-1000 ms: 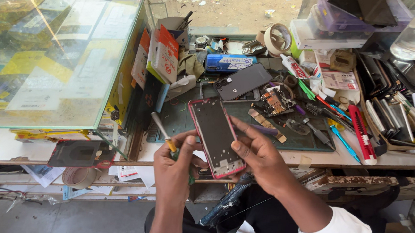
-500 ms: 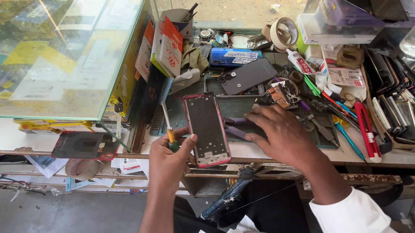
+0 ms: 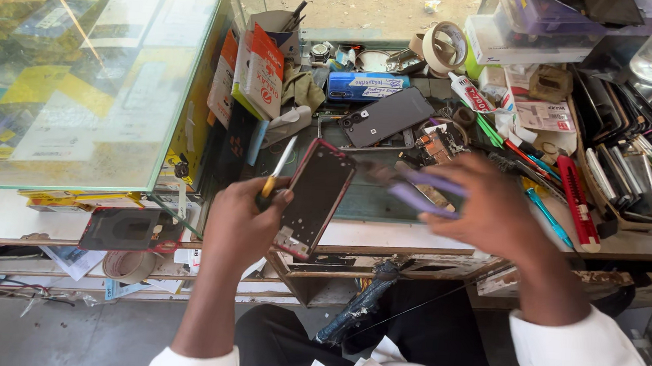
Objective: The person disassembles a red smartphone using a screwdriver and pliers, removes the back cover, and manipulates internal components. They repeatedly pry and adjust parts of the phone's frame and battery area while working at a cluttered repair bench.
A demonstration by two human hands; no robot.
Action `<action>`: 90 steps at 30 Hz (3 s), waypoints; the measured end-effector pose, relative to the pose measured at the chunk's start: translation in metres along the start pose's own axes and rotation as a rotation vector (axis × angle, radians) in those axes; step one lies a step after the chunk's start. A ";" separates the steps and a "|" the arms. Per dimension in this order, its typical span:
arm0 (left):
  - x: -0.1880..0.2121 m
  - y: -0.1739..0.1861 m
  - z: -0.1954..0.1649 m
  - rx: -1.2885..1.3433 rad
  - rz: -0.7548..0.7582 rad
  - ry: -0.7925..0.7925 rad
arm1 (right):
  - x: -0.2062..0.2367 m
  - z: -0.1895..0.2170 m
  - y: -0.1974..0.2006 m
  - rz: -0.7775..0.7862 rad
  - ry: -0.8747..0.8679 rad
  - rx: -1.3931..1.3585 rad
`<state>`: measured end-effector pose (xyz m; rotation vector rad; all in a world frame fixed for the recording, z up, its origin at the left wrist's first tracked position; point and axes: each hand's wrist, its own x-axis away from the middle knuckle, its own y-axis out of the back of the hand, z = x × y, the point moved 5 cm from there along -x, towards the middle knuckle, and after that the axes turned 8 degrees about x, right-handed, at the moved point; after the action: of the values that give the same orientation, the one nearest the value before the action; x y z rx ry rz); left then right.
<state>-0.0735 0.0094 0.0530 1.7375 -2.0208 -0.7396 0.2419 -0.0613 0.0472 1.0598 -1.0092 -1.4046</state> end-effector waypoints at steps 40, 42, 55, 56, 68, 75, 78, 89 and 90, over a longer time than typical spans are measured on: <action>-0.107 -0.125 -0.005 1.188 0.161 -0.196 | 0.111 -0.091 -0.037 -0.567 -0.021 -0.823; -0.105 -0.132 -0.005 1.176 0.169 -0.202 | 0.114 -0.094 -0.040 -0.567 -0.024 -0.818; -0.085 -0.144 -0.010 1.044 0.264 -0.276 | 0.091 -0.095 -0.041 -0.580 0.057 -1.192; -0.084 -0.143 -0.010 1.020 0.263 -0.283 | 0.084 -0.091 -0.036 -0.532 0.102 -1.325; -0.074 -0.134 -0.024 0.870 0.258 -0.390 | -0.024 0.010 0.124 -0.466 0.640 -0.218; -0.073 -0.132 -0.024 0.806 0.231 -0.380 | -0.056 0.056 0.102 -0.341 0.730 0.036; -0.072 -0.131 -0.026 0.820 0.225 -0.422 | -0.062 0.051 0.099 -0.268 0.572 -0.040; -0.072 -0.133 -0.024 0.818 0.222 -0.402 | -0.077 0.065 0.119 -0.131 0.490 -0.151; -0.072 -0.133 -0.024 0.830 0.233 -0.396 | -0.076 0.070 0.111 -0.067 0.533 0.031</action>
<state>0.0576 0.0633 -0.0053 1.7670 -3.0394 -0.1557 0.2052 0.0071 0.1779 1.4046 -0.6097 -1.0714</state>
